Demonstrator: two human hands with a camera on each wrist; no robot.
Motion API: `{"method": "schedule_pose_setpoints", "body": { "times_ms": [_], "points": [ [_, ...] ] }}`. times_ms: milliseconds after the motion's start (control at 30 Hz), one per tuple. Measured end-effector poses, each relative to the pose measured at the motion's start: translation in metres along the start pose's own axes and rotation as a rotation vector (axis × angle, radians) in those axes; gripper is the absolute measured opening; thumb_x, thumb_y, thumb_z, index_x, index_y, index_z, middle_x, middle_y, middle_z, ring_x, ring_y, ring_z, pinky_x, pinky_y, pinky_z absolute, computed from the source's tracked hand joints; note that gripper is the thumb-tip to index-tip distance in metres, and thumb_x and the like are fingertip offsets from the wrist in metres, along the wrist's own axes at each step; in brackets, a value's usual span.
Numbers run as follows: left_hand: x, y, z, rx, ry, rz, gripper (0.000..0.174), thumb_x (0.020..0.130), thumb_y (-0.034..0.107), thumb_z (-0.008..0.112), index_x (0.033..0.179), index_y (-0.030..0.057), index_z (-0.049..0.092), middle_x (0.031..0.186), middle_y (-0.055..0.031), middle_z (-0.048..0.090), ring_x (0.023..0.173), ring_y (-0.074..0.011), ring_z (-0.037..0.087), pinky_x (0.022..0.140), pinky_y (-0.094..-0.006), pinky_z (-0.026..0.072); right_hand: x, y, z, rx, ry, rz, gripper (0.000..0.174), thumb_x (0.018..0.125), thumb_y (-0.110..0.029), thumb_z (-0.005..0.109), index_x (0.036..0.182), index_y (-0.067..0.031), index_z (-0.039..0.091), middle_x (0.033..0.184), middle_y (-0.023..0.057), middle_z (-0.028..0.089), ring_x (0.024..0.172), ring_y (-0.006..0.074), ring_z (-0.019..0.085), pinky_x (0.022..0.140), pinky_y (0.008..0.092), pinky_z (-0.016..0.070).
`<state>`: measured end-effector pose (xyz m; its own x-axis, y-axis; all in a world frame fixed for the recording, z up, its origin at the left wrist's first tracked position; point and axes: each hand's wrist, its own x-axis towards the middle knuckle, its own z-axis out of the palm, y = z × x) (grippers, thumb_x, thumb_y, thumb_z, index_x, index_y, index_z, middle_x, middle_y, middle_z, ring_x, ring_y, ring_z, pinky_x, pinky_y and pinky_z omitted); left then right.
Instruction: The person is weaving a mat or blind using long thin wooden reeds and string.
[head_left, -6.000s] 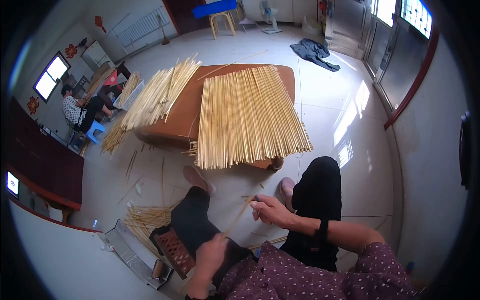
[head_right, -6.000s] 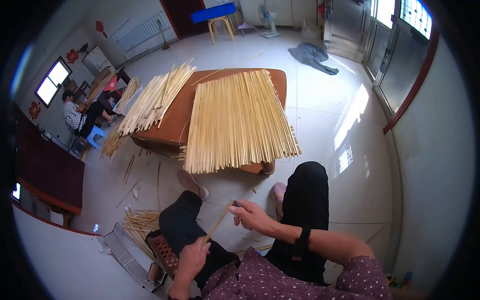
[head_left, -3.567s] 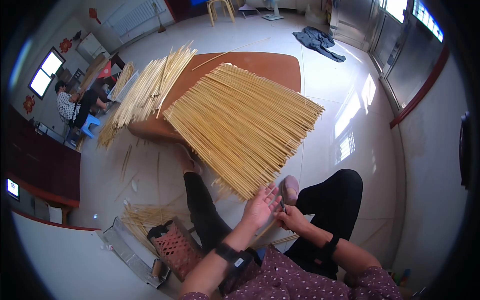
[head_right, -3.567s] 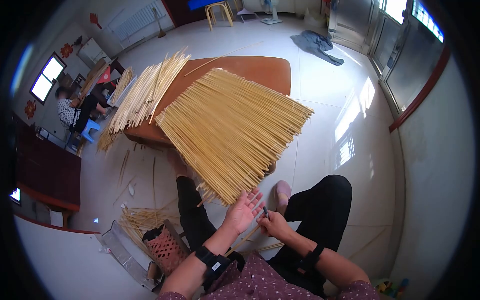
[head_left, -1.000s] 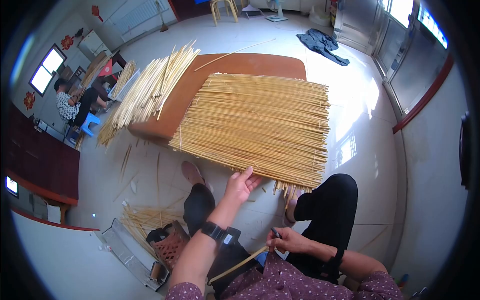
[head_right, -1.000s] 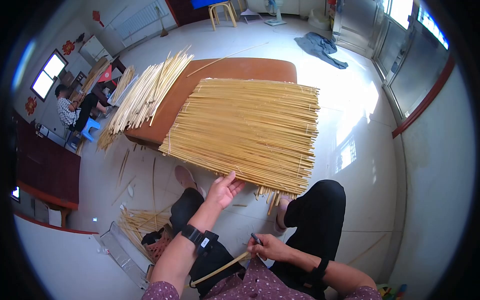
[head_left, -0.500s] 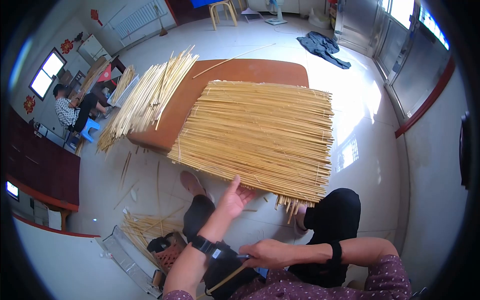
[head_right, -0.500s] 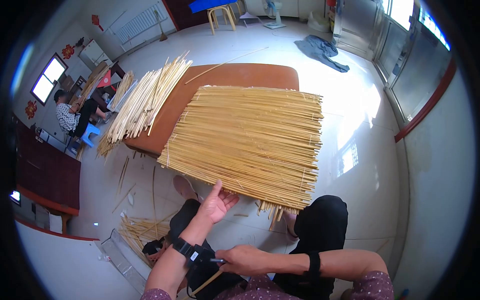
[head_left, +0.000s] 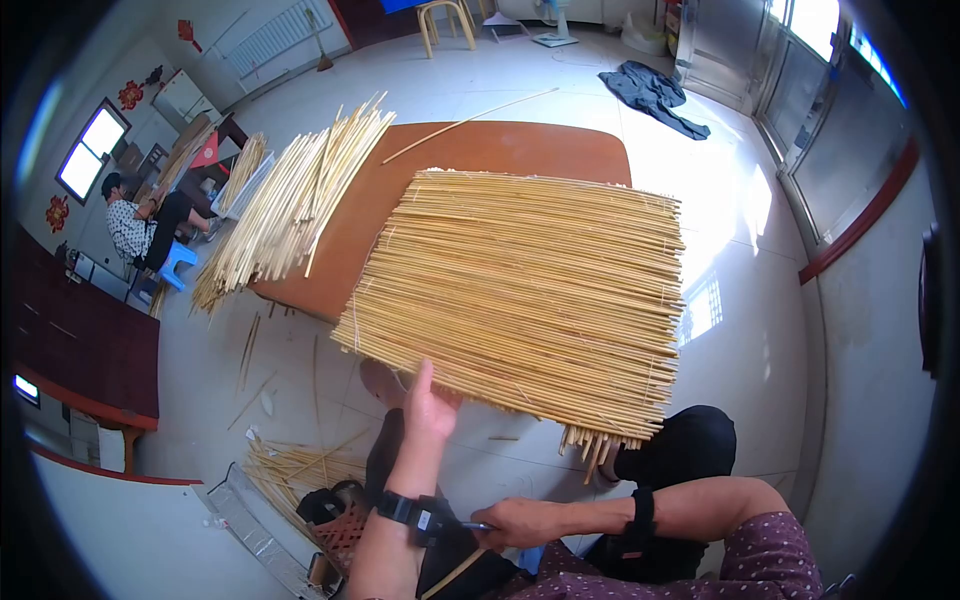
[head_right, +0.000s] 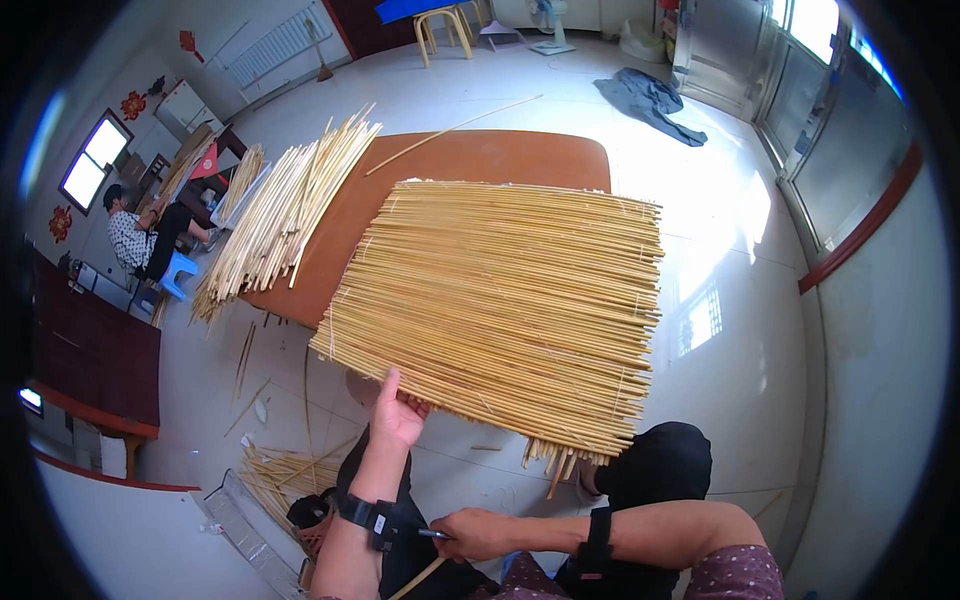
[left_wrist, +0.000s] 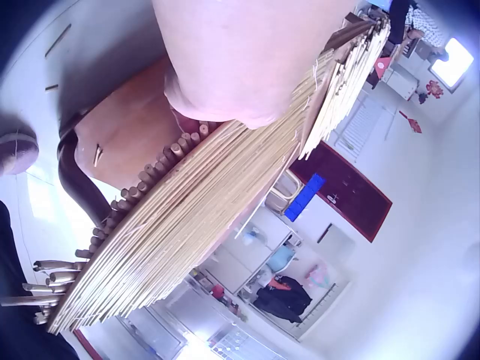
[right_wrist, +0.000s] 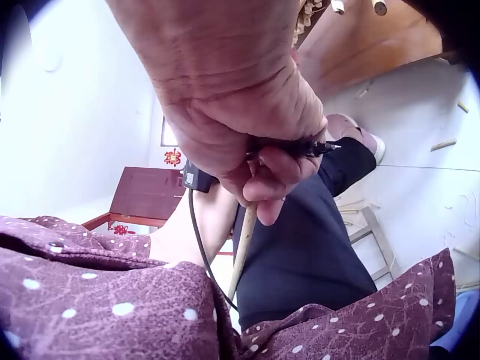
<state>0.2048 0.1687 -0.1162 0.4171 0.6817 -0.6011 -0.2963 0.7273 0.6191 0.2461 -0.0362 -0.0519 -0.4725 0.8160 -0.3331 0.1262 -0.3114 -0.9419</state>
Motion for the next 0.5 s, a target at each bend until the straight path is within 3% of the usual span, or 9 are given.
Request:
{"method": "schedule_pose_setpoints", "body": {
  "times_ms": [133, 400, 500],
  "points": [
    [-0.009, 0.002, 0.006, -0.026, -0.039, 0.04, 0.037, 0.087, 0.031, 0.063, 0.115, 0.0103, 0.052, 0.103, -0.0025, 0.057, 0.092, -0.0175, 0.056, 0.08, -0.0339, 0.0479, 0.0, 0.003, -0.004, -0.029, -0.011, 0.002, 0.015, 0.086, -0.015, 0.05, 0.088, -0.001, 0.054, 0.07, 0.0095, 0.061, 0.071, 0.024, 0.061, 0.068, 0.0355, 0.0477],
    [-0.021, -0.03, 0.007, -0.189, -0.02, 0.121, 0.037, 0.088, 0.028, 0.062, 0.118, 0.0107, 0.05, 0.105, -0.0028, 0.055, 0.095, -0.0176, 0.054, 0.083, -0.0345, 0.0481, 0.0, 0.006, -0.006, -0.059, -0.025, 0.05, 0.015, 0.086, -0.015, 0.049, 0.088, -0.0017, 0.055, 0.074, 0.0098, 0.062, 0.074, 0.0247, 0.062, 0.071, 0.0357, 0.0477],
    [-0.029, -0.044, 0.016, -0.259, -0.058, 0.099, 0.034, 0.09, 0.026, 0.06, 0.118, 0.0109, 0.05, 0.108, -0.0033, 0.055, 0.098, -0.0174, 0.054, 0.087, -0.0334, 0.0469, 0.003, 0.015, -0.005, -0.099, -0.016, 0.026, 0.021, 0.086, -0.022, 0.05, 0.089, -0.0021, 0.056, 0.07, 0.0093, 0.064, 0.073, 0.0268, 0.064, 0.07, 0.0382, 0.0487]
  ]
}}
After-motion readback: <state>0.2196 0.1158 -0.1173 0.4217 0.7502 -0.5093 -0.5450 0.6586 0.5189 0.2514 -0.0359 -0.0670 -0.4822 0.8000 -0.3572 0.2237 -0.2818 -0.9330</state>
